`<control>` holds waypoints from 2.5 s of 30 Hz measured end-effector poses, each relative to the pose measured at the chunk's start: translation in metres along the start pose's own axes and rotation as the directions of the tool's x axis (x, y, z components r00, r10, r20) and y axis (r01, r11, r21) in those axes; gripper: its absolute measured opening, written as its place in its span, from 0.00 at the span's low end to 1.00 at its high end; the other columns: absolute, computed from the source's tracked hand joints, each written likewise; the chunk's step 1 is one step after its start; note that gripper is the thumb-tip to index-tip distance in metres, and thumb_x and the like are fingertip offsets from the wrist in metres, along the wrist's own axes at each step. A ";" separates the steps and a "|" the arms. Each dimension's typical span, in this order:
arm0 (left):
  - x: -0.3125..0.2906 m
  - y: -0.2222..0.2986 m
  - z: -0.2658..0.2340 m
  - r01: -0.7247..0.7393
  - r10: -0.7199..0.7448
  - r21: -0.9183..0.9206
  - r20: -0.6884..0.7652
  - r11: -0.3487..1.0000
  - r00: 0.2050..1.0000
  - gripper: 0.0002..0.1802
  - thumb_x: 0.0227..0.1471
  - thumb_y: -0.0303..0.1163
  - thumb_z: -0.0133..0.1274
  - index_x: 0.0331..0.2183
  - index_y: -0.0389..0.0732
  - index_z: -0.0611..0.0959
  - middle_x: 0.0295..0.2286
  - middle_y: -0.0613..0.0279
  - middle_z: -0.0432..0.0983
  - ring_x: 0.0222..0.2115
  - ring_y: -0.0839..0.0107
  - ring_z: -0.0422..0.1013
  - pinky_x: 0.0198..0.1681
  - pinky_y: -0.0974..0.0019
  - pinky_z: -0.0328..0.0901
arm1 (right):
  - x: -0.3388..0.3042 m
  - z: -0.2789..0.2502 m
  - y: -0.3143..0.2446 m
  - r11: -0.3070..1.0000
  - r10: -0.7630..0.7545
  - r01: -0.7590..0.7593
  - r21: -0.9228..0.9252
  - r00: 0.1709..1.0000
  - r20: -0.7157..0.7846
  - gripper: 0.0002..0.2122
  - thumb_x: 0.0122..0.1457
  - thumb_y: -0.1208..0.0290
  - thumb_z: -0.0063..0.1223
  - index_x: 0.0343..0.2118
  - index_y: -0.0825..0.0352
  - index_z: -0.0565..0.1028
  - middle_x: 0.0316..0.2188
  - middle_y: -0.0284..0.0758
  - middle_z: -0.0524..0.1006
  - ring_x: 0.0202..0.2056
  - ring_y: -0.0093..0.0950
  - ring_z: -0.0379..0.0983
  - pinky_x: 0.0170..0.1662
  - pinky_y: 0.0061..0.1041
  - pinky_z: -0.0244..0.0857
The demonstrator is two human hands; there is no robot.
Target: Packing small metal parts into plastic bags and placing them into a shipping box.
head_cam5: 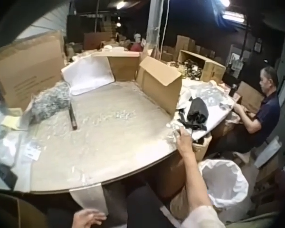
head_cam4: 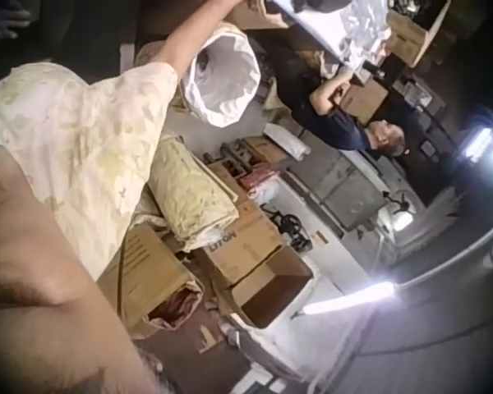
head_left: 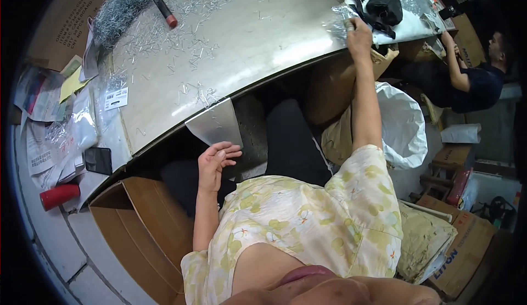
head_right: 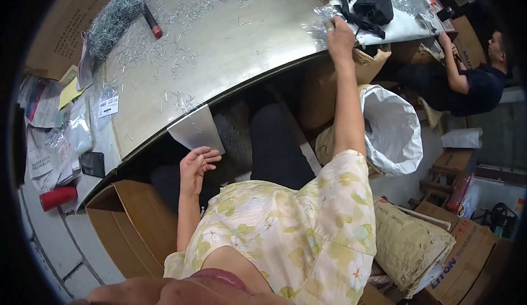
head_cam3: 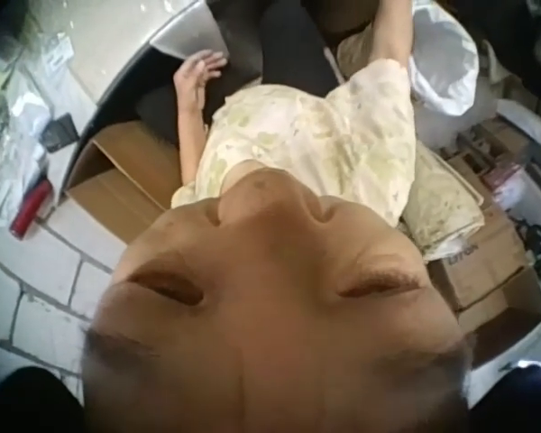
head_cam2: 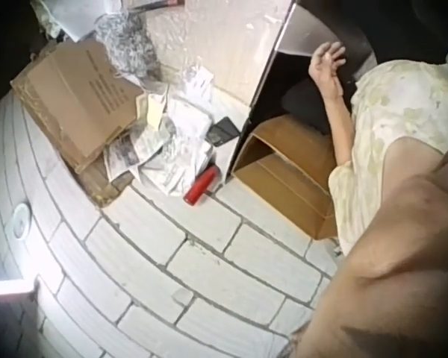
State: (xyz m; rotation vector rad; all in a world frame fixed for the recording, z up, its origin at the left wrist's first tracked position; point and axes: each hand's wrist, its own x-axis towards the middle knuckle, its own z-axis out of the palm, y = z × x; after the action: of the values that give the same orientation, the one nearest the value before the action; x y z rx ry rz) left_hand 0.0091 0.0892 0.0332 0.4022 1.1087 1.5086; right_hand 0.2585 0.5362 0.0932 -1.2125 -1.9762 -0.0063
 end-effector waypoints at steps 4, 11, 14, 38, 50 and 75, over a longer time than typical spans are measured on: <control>0.011 0.006 0.012 0.017 -0.018 0.051 0.020 0.999 1.000 0.16 0.56 0.30 0.49 0.44 0.29 0.76 0.39 0.44 0.78 0.39 0.60 0.77 0.38 0.68 0.72 | 0.022 0.013 0.065 0.973 -0.159 0.155 -0.171 0.987 -0.014 0.07 0.55 0.69 0.56 0.36 0.64 0.77 0.32 0.45 0.77 0.35 0.47 0.73 0.39 0.38 0.66; -0.010 0.004 -0.008 -0.001 0.005 0.099 -0.041 0.995 0.999 0.16 0.57 0.31 0.49 0.44 0.30 0.77 0.39 0.47 0.78 0.39 0.63 0.77 0.39 0.70 0.71 | 0.025 0.031 0.056 0.996 -0.021 0.026 -0.086 0.998 0.059 0.10 0.57 0.67 0.55 0.37 0.66 0.78 0.32 0.45 0.79 0.36 0.42 0.76 0.42 0.32 0.67; -0.014 0.003 -0.014 -0.006 0.013 0.087 -0.075 0.996 0.997 0.15 0.57 0.30 0.50 0.43 0.31 0.77 0.38 0.50 0.79 0.39 0.65 0.77 0.39 0.70 0.71 | 0.022 0.033 0.094 0.951 -0.165 0.156 -0.268 0.986 -0.014 0.19 0.51 0.68 0.54 0.45 0.71 0.75 0.41 0.47 0.77 0.47 0.45 0.70 0.52 0.39 0.61; 0.007 0.131 -0.121 0.189 0.740 0.979 -0.071 -0.078 0.669 0.28 0.55 0.39 0.51 0.52 0.31 0.68 0.52 0.43 0.62 0.58 0.45 0.55 0.59 0.48 0.53 | -0.017 0.163 -0.247 0.832 -0.506 0.543 0.112 0.662 0.552 0.23 0.65 0.58 0.40 0.62 0.58 0.61 0.65 0.39 0.54 0.66 0.39 0.46 0.66 0.38 0.41; 0.000 0.107 -0.127 0.134 0.827 0.973 0.083 -0.188 0.556 0.24 0.53 0.32 0.53 0.51 0.37 0.72 0.52 0.50 0.67 0.56 0.52 0.59 0.59 0.53 0.54 | 0.019 0.204 -0.237 0.901 -0.430 0.330 0.280 0.761 0.486 0.28 0.65 0.50 0.37 0.63 0.61 0.59 0.64 0.39 0.57 0.66 0.38 0.48 0.66 0.37 0.41; -0.003 0.109 -0.126 -0.087 0.843 0.996 0.070 -0.028 0.534 0.14 0.49 0.32 0.58 0.40 0.41 0.83 0.51 0.55 0.69 0.44 0.61 0.70 0.49 0.63 0.61 | -0.085 0.033 -0.282 0.776 -0.601 0.402 0.486 0.706 0.375 0.15 0.59 0.71 0.51 0.49 0.68 0.74 0.54 0.41 0.70 0.56 0.39 0.65 0.60 0.31 0.56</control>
State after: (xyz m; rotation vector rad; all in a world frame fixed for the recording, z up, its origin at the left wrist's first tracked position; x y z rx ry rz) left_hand -0.1502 0.0469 0.0602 1.5029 2.7617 1.3032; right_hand 0.0445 0.3330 0.1241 -0.3891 -2.5831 0.4379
